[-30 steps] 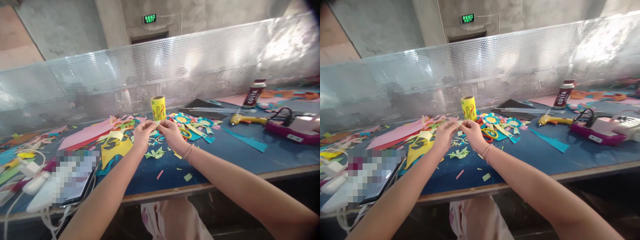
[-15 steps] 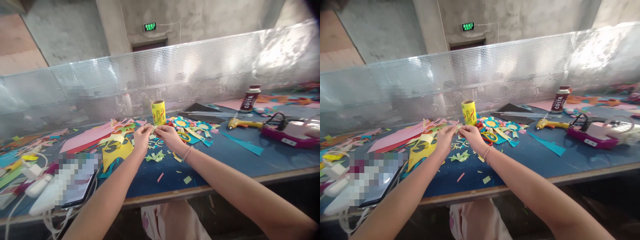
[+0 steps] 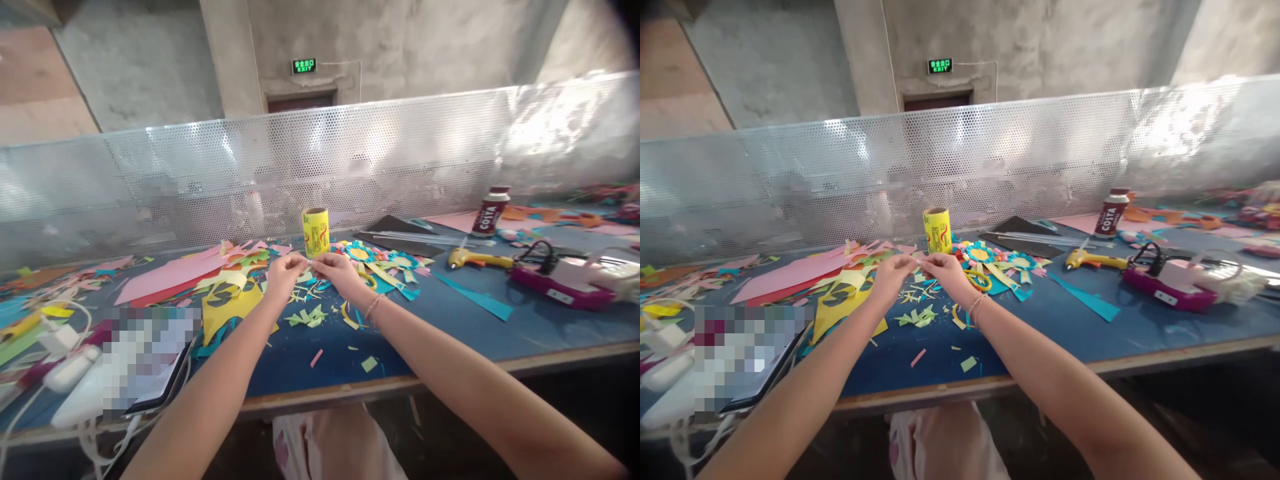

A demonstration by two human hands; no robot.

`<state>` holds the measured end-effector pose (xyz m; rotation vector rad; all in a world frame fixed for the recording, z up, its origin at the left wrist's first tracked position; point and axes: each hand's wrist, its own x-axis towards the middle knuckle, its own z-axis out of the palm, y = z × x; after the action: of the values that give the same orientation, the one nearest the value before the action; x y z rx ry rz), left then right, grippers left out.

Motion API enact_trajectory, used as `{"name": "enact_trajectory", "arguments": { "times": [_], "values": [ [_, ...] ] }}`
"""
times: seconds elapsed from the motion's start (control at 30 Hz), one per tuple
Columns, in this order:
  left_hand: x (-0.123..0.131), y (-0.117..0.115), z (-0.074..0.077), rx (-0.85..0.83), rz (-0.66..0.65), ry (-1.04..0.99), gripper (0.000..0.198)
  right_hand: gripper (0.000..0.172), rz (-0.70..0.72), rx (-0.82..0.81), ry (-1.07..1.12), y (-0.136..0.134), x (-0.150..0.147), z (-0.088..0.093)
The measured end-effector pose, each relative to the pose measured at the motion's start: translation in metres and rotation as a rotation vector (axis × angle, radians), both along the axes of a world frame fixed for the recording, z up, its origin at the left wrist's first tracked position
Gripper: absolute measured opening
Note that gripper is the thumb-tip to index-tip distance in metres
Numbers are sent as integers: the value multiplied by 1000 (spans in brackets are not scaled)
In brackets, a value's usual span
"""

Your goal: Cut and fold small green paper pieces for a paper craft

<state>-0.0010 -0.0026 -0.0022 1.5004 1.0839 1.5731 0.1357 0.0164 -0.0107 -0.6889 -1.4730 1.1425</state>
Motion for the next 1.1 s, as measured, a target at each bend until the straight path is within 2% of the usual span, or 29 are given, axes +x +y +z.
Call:
{"name": "enact_trajectory", "arguments": {
  "times": [0.13,0.2,0.57,0.7,0.83,1.0,1.1],
  "values": [
    [3,0,-3,-128,-148,-155,23,27,20,-82,90,7,1,-6],
    [4,0,-4,-181,-182,-192,24,26,23,-94,101,9,1,-7],
    [3,1,-4,-117,-135,-106,23,23,35,-145,159,6,2,-4],
    [2,1,-3,-155,-121,-160,24,23,25,-123,125,6,2,-4],
    [2,0,-2,-237,-139,-249,26,23,-12,-46,26,8,5,-4],
    [0,0,-1,-256,-111,-268,23,22,-190,211,-322,6,10,1],
    [-1,1,-1,-249,-106,-263,22,21,-242,297,-400,5,9,2]
  ]
}}
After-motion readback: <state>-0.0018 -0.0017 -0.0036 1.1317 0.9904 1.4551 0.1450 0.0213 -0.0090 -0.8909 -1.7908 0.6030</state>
